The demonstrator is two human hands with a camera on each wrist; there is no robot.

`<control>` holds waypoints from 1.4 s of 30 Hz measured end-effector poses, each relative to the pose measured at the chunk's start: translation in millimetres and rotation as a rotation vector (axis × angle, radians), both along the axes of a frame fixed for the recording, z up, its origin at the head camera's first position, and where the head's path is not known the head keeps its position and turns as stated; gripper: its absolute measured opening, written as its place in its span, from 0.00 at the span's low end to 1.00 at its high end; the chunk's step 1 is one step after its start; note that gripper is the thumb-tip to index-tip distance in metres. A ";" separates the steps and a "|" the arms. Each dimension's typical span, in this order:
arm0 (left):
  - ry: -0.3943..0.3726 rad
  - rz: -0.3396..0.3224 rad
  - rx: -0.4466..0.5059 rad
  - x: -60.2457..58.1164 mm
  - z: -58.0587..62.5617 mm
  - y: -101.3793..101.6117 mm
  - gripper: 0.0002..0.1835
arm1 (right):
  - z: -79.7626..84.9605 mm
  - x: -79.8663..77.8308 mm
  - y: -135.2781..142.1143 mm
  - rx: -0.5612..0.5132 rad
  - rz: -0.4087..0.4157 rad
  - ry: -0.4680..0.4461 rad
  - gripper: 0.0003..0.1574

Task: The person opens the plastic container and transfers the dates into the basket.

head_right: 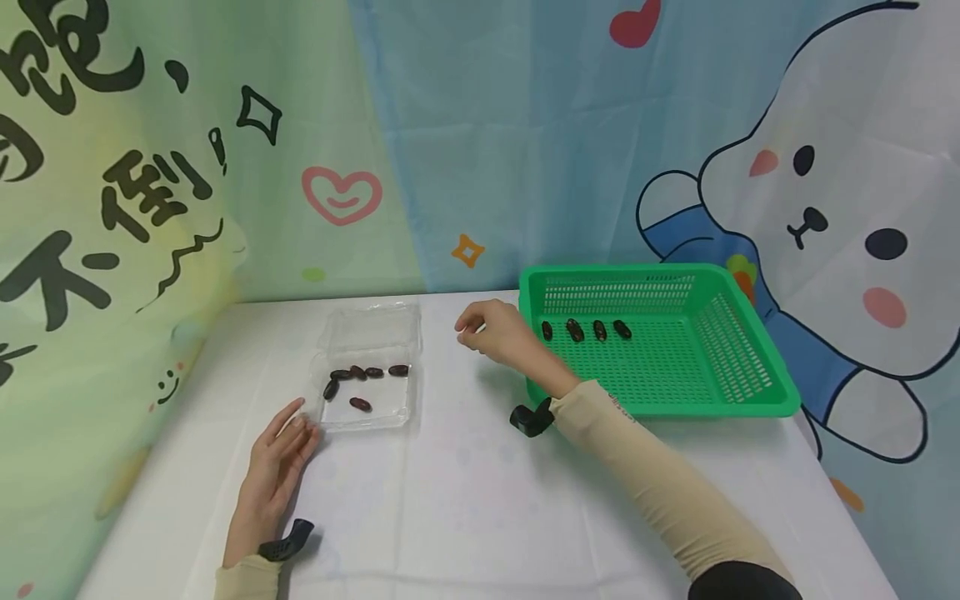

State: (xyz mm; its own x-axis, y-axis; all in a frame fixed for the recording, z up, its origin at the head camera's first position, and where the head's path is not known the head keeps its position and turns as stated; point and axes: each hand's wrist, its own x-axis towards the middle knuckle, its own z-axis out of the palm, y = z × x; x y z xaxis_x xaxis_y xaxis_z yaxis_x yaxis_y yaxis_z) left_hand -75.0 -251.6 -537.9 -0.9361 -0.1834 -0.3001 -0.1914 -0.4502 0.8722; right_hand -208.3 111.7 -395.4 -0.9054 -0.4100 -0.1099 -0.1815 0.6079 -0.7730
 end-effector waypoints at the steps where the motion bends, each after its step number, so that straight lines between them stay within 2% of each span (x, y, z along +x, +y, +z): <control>1: -0.005 0.000 -0.002 -0.3 -0.1 0.1 0.25 | -0.8 0.2 -4.1 0.003 0.005 0.001 0.09; 9: -0.033 0.001 0.004 -1.0 1.4 -0.6 0.27 | -8.7 1.1 -34.9 -0.010 0.046 -0.006 0.09; 15: 0.004 -0.008 -0.002 -1.7 1.8 -0.5 0.25 | -18.6 3.7 -54.7 -0.068 0.187 0.037 0.12; 19: -0.010 -0.007 0.013 -1.9 1.1 -0.1 0.26 | -28.2 6.9 -66.5 -0.089 0.278 0.056 0.16; 28: -0.036 -0.012 -0.001 -2.2 1.3 -0.9 0.29 | -48.2 8.6 -93.3 -0.122 0.397 0.055 0.22; 33: -0.043 0.003 0.012 -0.6 1.9 -1.7 0.28 | -60.7 10.1 -110.3 -0.046 0.447 0.098 0.24; 38: -0.001 -0.001 0.002 -0.5 0.4 -0.6 0.26 | -71.1 10.4 -126.4 0.085 0.486 0.190 0.24; 42: -0.003 0.005 0.005 -1.0 0.3 -0.2 0.25 | -73.4 11.9 -138.7 0.134 0.486 0.196 0.24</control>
